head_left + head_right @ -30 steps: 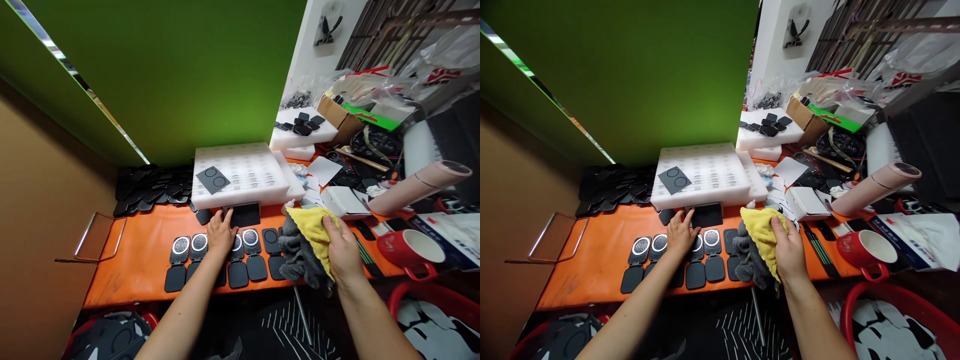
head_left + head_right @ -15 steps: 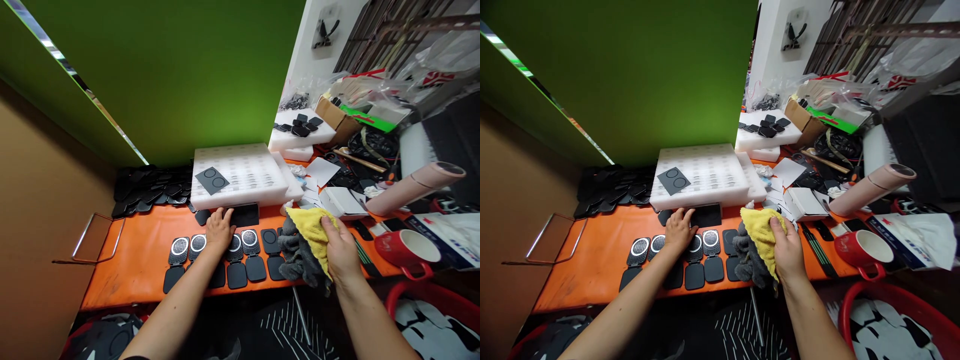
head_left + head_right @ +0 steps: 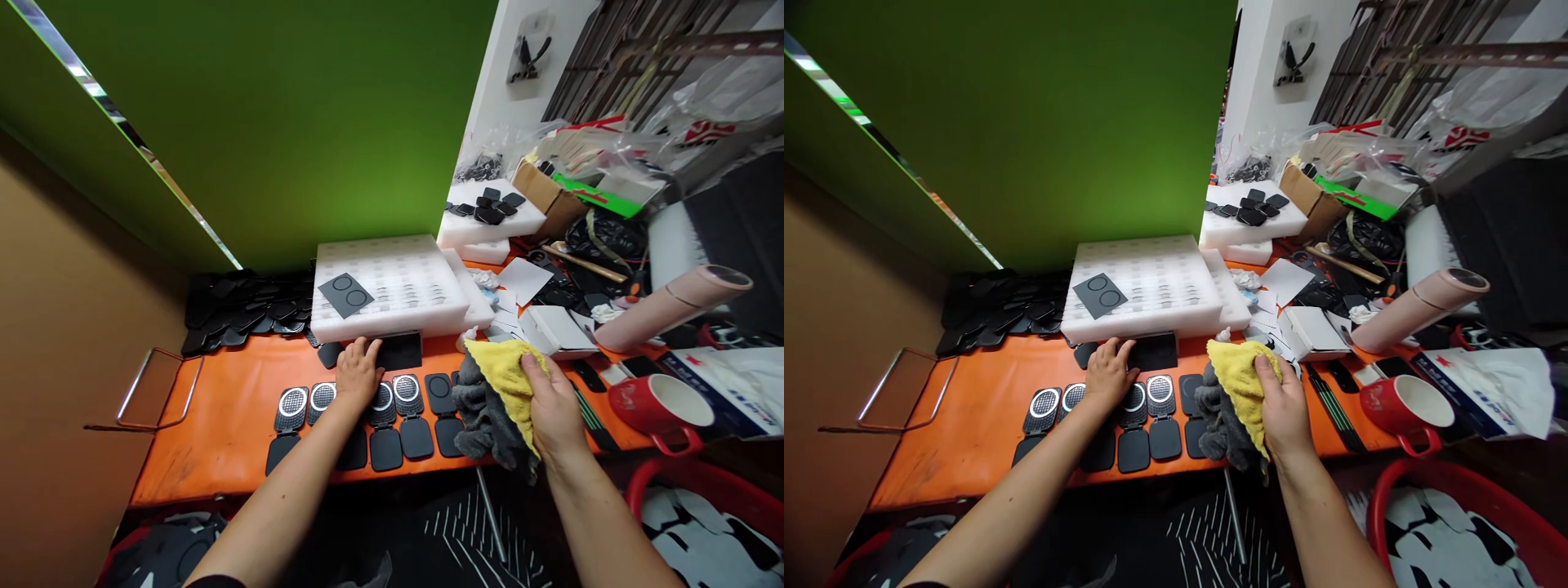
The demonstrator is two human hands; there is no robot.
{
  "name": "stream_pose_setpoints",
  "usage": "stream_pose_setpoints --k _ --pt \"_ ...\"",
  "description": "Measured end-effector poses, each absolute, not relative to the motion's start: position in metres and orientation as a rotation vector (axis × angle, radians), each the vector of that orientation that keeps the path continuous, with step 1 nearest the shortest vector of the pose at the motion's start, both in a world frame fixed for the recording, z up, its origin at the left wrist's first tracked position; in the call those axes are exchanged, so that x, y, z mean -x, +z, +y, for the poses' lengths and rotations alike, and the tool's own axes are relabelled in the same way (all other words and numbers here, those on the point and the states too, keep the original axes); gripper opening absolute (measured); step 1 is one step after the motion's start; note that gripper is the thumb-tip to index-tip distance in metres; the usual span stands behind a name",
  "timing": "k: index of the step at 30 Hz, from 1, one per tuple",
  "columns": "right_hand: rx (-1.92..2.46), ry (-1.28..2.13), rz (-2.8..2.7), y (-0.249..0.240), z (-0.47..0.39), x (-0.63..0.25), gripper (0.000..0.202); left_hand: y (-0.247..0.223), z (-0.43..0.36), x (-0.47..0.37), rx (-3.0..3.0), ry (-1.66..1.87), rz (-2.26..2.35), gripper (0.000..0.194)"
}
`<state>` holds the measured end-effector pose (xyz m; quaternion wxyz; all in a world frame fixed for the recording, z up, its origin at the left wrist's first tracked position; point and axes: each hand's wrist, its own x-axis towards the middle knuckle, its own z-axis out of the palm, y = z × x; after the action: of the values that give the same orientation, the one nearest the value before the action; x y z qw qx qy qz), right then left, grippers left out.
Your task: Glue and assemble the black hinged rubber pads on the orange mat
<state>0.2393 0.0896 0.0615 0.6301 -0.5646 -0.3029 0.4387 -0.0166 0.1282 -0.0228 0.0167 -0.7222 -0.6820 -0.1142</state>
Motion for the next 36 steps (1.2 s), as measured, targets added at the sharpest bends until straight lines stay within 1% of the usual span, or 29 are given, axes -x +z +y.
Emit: stream_pose_setpoints --k 10,16,22,25,32,34,36 --pt "1.283 1.005 -0.709 0.060 0.089 -0.238 0.040 -0.015 0.133 0.016 2.289 -0.277 -2.024 0.054" --pt "1.287 0.993 -0.723 0.060 0.088 -0.239 0.042 -0.018 0.133 0.020 2.323 -0.284 -1.984 0.053" --pt "1.286 0.993 -0.741 0.057 0.088 -0.240 0.040 -0.014 0.135 0.019 2.336 -0.295 -1.991 0.052" --pt "1.277 1.007 -0.726 0.058 0.088 -0.239 0.040 -0.009 0.139 0.016 2.333 -0.307 -2.024 0.047" --pt "1.262 1.014 -0.695 0.061 0.086 -0.240 0.040 -0.002 0.142 0.014 2.392 -0.462 -2.130 0.022" --pt "1.258 1.011 -0.694 0.061 0.085 -0.240 0.039 -0.003 0.140 0.016 2.459 -0.543 -2.167 0.020" --pt "1.252 1.006 -0.688 0.061 0.084 -0.241 0.038 -0.002 0.136 0.019 2.541 -0.640 -2.216 0.023"
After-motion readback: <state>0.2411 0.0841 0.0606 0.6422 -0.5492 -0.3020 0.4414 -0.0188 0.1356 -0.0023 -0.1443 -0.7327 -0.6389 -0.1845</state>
